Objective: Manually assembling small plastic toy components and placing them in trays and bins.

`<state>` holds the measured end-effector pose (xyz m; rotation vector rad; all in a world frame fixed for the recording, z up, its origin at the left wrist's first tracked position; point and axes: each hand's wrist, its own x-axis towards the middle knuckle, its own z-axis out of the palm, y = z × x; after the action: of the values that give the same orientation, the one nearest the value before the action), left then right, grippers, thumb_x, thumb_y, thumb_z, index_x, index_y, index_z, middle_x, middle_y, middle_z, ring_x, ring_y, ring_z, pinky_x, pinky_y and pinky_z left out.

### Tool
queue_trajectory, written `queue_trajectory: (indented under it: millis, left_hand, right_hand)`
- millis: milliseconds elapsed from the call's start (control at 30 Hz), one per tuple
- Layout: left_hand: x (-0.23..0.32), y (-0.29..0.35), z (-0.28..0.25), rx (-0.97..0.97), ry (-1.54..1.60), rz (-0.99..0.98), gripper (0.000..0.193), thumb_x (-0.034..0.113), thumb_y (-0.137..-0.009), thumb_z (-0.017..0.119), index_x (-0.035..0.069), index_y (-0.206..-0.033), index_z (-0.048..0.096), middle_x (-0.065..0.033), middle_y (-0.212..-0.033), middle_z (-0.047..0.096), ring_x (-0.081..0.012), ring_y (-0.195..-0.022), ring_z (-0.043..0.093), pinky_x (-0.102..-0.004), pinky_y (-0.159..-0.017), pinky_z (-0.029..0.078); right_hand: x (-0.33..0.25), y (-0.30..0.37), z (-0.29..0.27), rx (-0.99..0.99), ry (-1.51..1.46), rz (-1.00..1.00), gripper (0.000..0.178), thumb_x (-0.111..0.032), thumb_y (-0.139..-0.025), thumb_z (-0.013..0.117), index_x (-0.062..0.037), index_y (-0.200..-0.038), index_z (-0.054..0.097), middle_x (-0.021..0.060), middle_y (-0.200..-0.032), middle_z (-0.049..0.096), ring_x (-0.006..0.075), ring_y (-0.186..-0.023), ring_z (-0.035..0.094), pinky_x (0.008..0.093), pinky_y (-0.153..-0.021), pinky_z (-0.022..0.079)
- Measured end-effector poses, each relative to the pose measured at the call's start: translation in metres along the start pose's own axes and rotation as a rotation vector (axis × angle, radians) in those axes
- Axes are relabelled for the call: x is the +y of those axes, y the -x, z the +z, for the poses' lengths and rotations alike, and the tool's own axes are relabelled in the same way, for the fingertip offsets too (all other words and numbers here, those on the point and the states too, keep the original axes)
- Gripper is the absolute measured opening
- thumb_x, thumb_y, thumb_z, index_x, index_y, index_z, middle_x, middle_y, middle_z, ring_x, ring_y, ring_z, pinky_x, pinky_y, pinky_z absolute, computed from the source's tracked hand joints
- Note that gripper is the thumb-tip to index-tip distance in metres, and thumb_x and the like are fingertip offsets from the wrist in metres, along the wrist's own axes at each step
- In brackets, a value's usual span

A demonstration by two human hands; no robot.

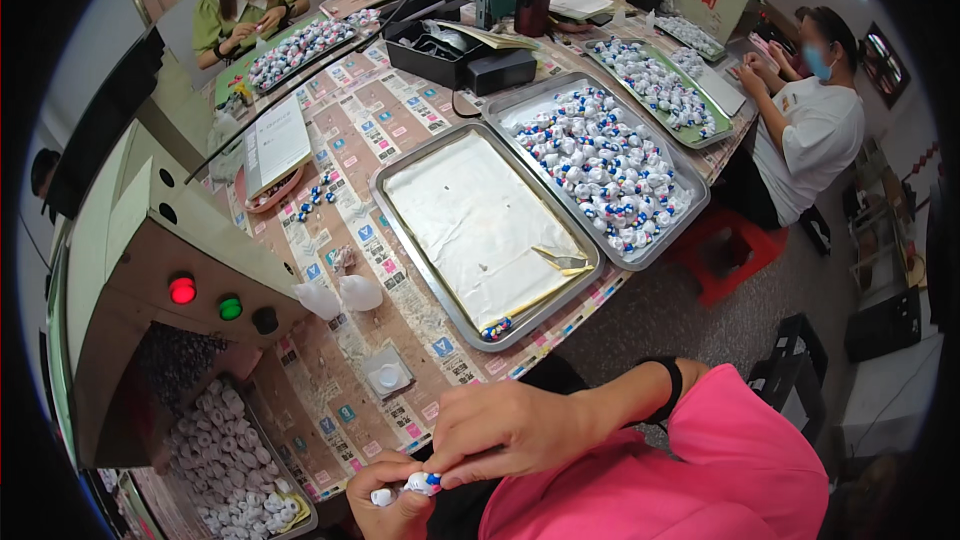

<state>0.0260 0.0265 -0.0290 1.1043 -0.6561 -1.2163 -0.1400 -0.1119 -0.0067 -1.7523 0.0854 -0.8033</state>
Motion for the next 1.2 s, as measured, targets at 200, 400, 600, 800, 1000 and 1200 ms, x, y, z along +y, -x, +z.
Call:
queue_trajectory:
  millis: [200, 400, 600, 800, 1000, 1200]
  left_hand:
    - [-0.012, -0.017, 0.012, -0.083, 0.117, -0.143, 0.035, 0.025, -0.084, 0.068, -0.002, -0.106, 0.058, -0.0068, -0.085, 0.055, -0.0103, -0.061, 0.049, -0.0192, -0.044, 0.036]
    - [-0.013, -0.020, -0.014, -0.025, 0.762, -0.337, 0.027, 0.027, -0.097, 0.046, 0.002, -0.106, 0.053, -0.0047, -0.076, 0.045, -0.0135, -0.062, 0.045, -0.0206, -0.042, 0.037]
    - [0.010, -0.008, -0.012, 0.125, 0.865, -0.405, 0.033, 0.021, -0.091, 0.051, -0.001, -0.115, 0.050, -0.0071, -0.087, 0.042, -0.0189, -0.085, 0.041, -0.0229, -0.053, 0.038]
    - [-0.006, -0.002, -0.026, 0.122, 0.931, -0.406, 0.021, 0.011, -0.095, 0.043, 0.000, -0.112, 0.048, -0.0087, -0.092, 0.044, -0.0198, -0.087, 0.044, -0.0286, -0.061, 0.042]
    - [-0.018, -0.006, -0.022, 0.065, 0.742, -0.335, 0.023, 0.010, -0.094, 0.050, 0.003, -0.116, 0.049, -0.0148, -0.108, 0.054, -0.0191, -0.088, 0.056, -0.0289, -0.064, 0.049]
    - [-0.025, -0.001, -0.019, 0.106, 0.688, -0.314, 0.023, 0.006, -0.091, 0.055, 0.003, -0.114, 0.053, -0.0135, -0.111, 0.055, -0.0174, -0.090, 0.058, -0.0288, -0.069, 0.050]
  right_hand:
    - [-0.006, 0.004, -0.022, 0.029, 0.092, 0.081, 0.013, -0.013, -0.078, 0.072, -0.0060, -0.088, 0.066, 0.0059, -0.080, 0.062, 0.0228, -0.078, 0.058, 0.0330, -0.070, 0.046]
    - [0.009, 0.028, -0.118, 0.525, 0.897, 0.273, 0.016, -0.008, -0.074, 0.072, -0.0042, -0.089, 0.067, 0.0089, -0.089, 0.065, 0.0238, -0.081, 0.061, 0.0330, -0.075, 0.048]
    - [0.030, 0.085, -0.232, 0.761, 1.290, 0.478, 0.016, -0.008, -0.072, 0.069, -0.0036, -0.087, 0.065, 0.0094, -0.081, 0.063, 0.0269, -0.081, 0.058, 0.0373, -0.077, 0.045]
    - [0.039, 0.061, -0.185, 0.586, 1.305, 0.275, 0.019, -0.009, -0.075, 0.068, -0.0034, -0.093, 0.067, 0.0116, -0.090, 0.063, 0.0303, -0.090, 0.056, 0.0388, -0.082, 0.044]
    - [0.046, 0.040, -0.100, 0.070, 0.853, 0.334, 0.018, -0.009, -0.077, 0.068, -0.0044, -0.094, 0.065, 0.0103, -0.091, 0.063, 0.0280, -0.091, 0.057, 0.0370, -0.080, 0.045]
    - [0.055, 0.030, -0.084, -0.025, 0.914, 0.415, 0.017, -0.013, -0.077, 0.067, -0.0038, -0.091, 0.066, 0.0114, -0.087, 0.062, 0.0299, -0.083, 0.058, 0.0378, -0.076, 0.047]
